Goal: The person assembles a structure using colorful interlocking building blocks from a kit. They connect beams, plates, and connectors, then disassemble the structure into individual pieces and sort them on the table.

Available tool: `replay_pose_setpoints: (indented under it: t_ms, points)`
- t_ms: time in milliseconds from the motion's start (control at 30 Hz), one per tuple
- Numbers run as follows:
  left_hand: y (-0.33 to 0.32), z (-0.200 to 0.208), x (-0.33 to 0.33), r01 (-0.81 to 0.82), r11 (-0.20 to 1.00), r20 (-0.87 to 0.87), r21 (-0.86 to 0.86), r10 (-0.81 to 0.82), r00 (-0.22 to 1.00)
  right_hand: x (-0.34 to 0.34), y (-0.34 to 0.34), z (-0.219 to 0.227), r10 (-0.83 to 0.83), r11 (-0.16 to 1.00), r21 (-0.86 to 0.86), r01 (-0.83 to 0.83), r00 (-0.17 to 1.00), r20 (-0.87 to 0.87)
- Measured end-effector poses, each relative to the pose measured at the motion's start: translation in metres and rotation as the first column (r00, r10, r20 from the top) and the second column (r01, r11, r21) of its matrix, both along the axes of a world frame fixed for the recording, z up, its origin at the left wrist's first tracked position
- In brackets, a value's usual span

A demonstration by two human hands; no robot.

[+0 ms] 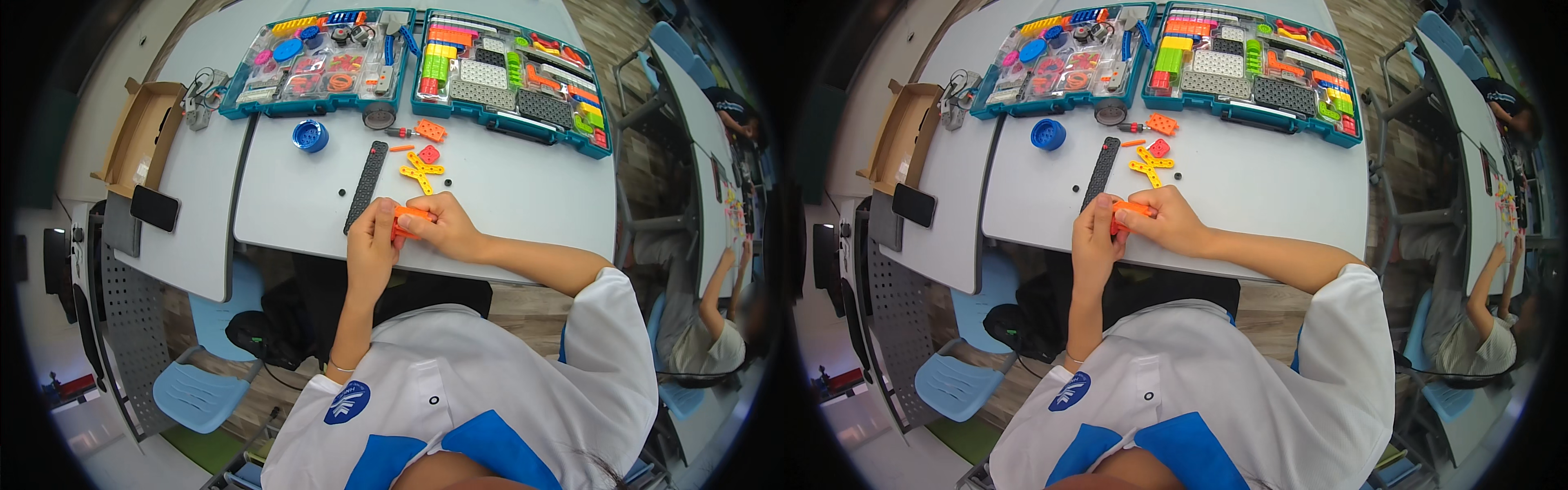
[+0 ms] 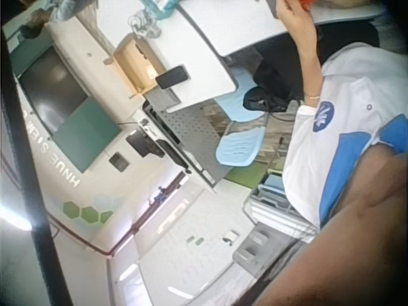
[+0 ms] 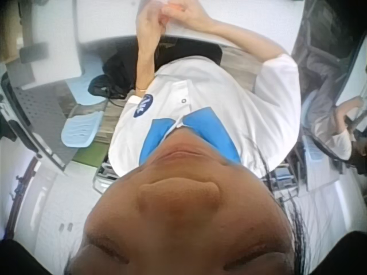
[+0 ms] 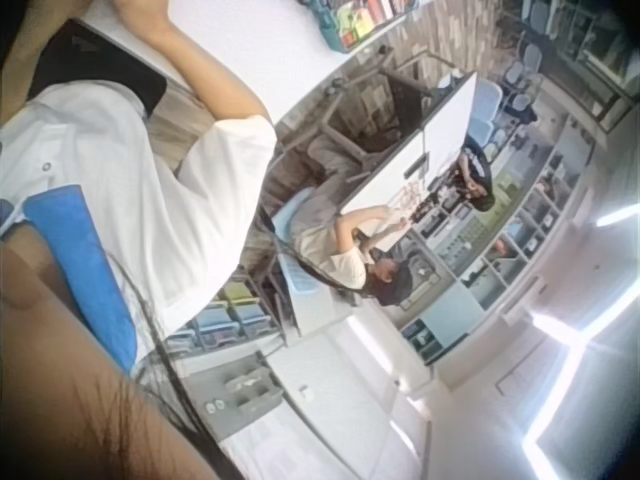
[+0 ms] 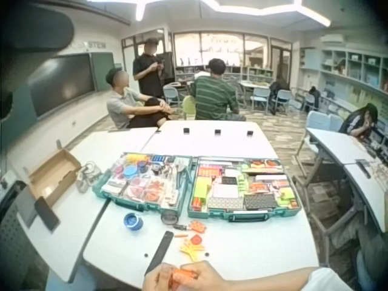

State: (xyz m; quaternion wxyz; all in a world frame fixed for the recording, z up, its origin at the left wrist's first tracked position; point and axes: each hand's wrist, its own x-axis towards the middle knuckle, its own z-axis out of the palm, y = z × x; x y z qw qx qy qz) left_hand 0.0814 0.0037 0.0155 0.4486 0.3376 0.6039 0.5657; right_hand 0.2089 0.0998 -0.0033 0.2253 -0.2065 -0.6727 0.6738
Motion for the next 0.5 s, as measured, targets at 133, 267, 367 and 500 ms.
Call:
replay_pose_setpoints:
  t_ms: [133, 267, 367, 500]
  points:
    - [-0.004, 0.015, -0.007, 0.075, 0.994, 0.178, -0.08, -0.06, 0.982, 0.0, -0.002, -0.003, 0.062, 0.997, -0.037, -0.063, 0.997, -0.046]
    - [-0.001, 0.013, -0.001, -0.01, 0.999, 0.013, -0.05, 0.01, 1.0, 0.0, 0.0, -0.012, 0.023, 1.0, -0.005, -0.024, 1.0, -0.014]
    - [0.0, 0.011, 0.003, -0.051, 0.999, -0.112, -0.007, 0.05, 0.992, 0.002, 0.002, -0.01, -0.017, 0.997, 0.077, 0.015, 1.0, 0.023]
    - [0.003, 0.014, 0.005, -0.054, 0.998, -0.12, 0.027, 0.057, 0.991, -0.001, -0.003, -0.004, -0.102, 0.993, 0.049, 0.104, 0.993, -0.057]
